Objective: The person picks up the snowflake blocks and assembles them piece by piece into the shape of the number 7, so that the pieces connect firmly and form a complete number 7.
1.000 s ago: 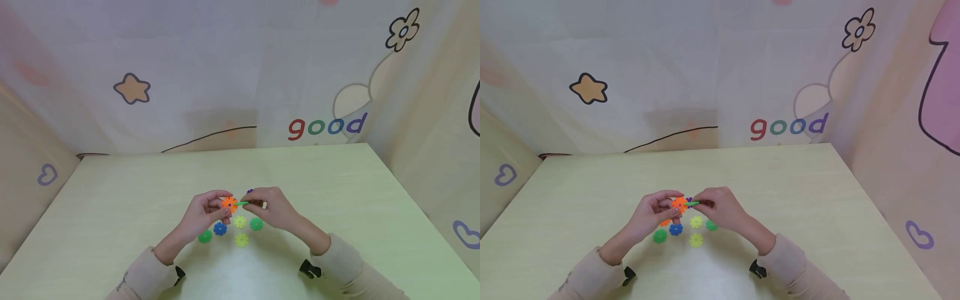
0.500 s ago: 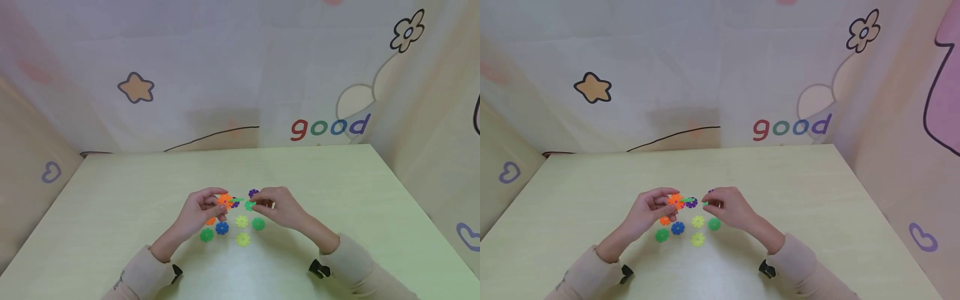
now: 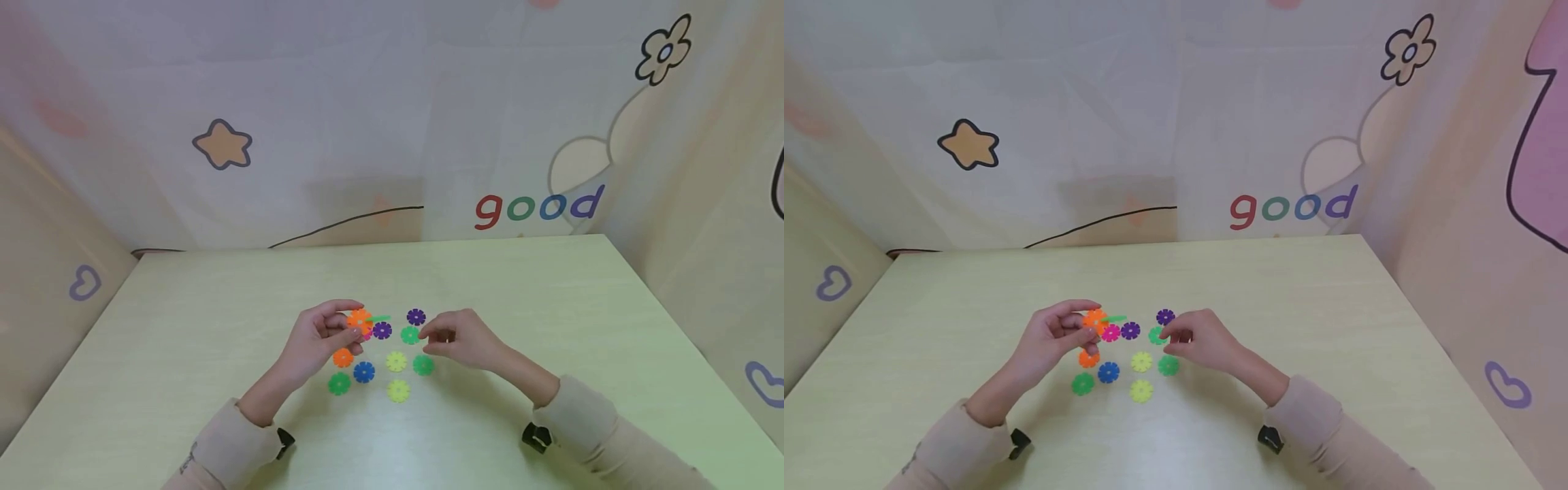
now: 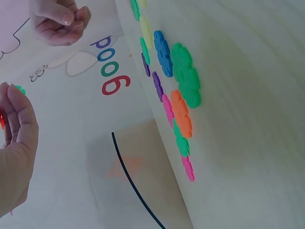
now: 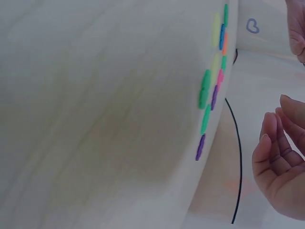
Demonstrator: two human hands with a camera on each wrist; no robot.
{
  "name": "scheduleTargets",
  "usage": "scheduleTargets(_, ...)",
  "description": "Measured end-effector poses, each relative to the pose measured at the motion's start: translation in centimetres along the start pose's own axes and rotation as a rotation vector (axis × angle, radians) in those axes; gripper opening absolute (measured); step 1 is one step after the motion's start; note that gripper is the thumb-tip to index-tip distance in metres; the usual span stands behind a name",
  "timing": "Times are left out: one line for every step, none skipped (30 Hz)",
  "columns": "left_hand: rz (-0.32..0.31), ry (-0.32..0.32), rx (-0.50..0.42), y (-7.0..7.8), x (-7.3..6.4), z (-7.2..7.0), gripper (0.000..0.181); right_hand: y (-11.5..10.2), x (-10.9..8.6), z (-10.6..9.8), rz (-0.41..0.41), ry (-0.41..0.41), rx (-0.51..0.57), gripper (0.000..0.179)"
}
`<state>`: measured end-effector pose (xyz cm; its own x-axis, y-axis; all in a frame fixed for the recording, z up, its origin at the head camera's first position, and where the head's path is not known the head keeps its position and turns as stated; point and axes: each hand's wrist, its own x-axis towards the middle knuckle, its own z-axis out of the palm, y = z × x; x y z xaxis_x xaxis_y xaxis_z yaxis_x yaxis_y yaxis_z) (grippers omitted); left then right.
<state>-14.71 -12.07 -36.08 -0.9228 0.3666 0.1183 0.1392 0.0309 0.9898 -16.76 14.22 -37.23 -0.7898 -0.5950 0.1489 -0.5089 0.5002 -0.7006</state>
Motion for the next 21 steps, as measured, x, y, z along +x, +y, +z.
scheduleTargets(0.002, 0.001, 0.000, 0.0, 0.0, 0.0, 0.035, 0.1, 0.0, 0.0, 0.012, -0.010, 0.013, 0.015)
scheduleTargets(0.002, 0.002, 0.000, 0.0, 0.0, 0.0, 0.035, 0.3, 0.0, 0.0, 0.023, -0.019, 0.024, 0.015)
scheduleTargets(0.001, 0.004, -0.002, 0.1, 0.0, 0.0, 0.035, 0.4, 0.0, 0.0, 0.034, -0.029, 0.035, 0.016)
scheduleTargets(-0.001, 0.004, -0.002, 0.2, 0.0, 0.0, 0.035, 0.6, 0.0, 0.0, 0.040, -0.037, 0.044, 0.016)
scheduleTargets(-0.003, 0.005, -0.002, 0.2, 0.0, 0.0, 0.035, 0.8, 0.0, 0.0, 0.054, -0.045, 0.053, 0.016)
scheduleTargets(-0.006, 0.005, -0.002, 0.3, 0.0, 0.0, 0.035, 1.0, -0.1, 0.1, 0.066, -0.052, 0.060, 0.017)
scheduleTargets(-0.009, 0.006, 0.000, 0.3, 0.0, 0.1, 0.035, 1.2, -0.1, 0.1, 0.077, -0.059, 0.064, 0.017)
scheduleTargets(-0.011, 0.006, 0.000, 0.3, 0.0, 0.1, 0.035, 1.5, -0.1, 0.2, 0.089, -0.067, 0.069, 0.018)
scheduleTargets(-0.014, 0.006, -0.002, 0.3, 0.0, 0.1, 0.035, 1.7, -0.1, 0.2, 0.102, -0.075, 0.073, 0.018)
scheduleTargets(-0.014, 0.004, -0.003, 0.3, 0.0, 0.1, 0.035, 2.0, -0.1, 0.3, 0.115, -0.083, 0.074, 0.019)
scheduleTargets(-0.013, 0.001, -0.006, 0.2, 0.0, 0.1, 0.035, 2.3, -0.1, 0.3, 0.134, -0.094, 0.077, 0.019)
scheduleTargets(-0.013, -0.002, -0.010, 0.2, 0.0, 0.1, 0.035, 2.6, -0.1, 0.4, 0.149, -0.105, 0.082, 0.020)
scheduleTargets(-0.013, -0.005, -0.013, 0.2, 0.0, 0.1, 0.035, 2.8, -0.1, 0.5, 0.165, -0.117, 0.090, 0.020)
scheduleTargets(-0.014, -0.007, -0.016, 0.1, 0.1, 0.1, 0.035, 3.0, -0.1, 0.5, 0.178, -0.129, 0.093, 0.021)
scheduleTargets(-0.015, -0.008, -0.020, 0.1, 0.1, 0.2, 0.035, 3.1, -0.1, 0.6, 0.191, -0.138, 0.099, 0.022)
scheduleTargets(-0.014, -0.009, -0.022, 0.1, 0.1, 0.2, 0.035, 3.3, -0.1, 0.7, 0.205, -0.146, 0.108, 0.022)
scheduleTargets(-0.015, -0.010, -0.023, 0.1, 0.1, 0.2, 0.035, 3.4, -0.1, 0.8, 0.217, -0.153, 0.115, 0.023)
scheduleTargets(-0.018, -0.009, -0.022, 0.1, 0.0, 0.2, 0.035, 3.5, -0.1, 0.8, 0.227, -0.157, 0.122, 0.023)
scheduleTargets(-0.022, -0.008, -0.020, 0.1, 0.0, 0.2, 0.035, 3.5, -0.1, 0.9, 0.231, -0.160, 0.124, 0.023)
scheduleTargets(-0.024, -0.008, -0.019, 0.1, 0.0, 0.2, 0.035, 3.6, -0.1, 1.0, 0.233, -0.160, 0.123, 0.023)
scheduleTargets(-0.026, -0.007, -0.017, 0.1, 0.0, 0.3, 0.035, 3.6, -0.2, 1.1, 0.233, -0.158, 0.125, 0.023)
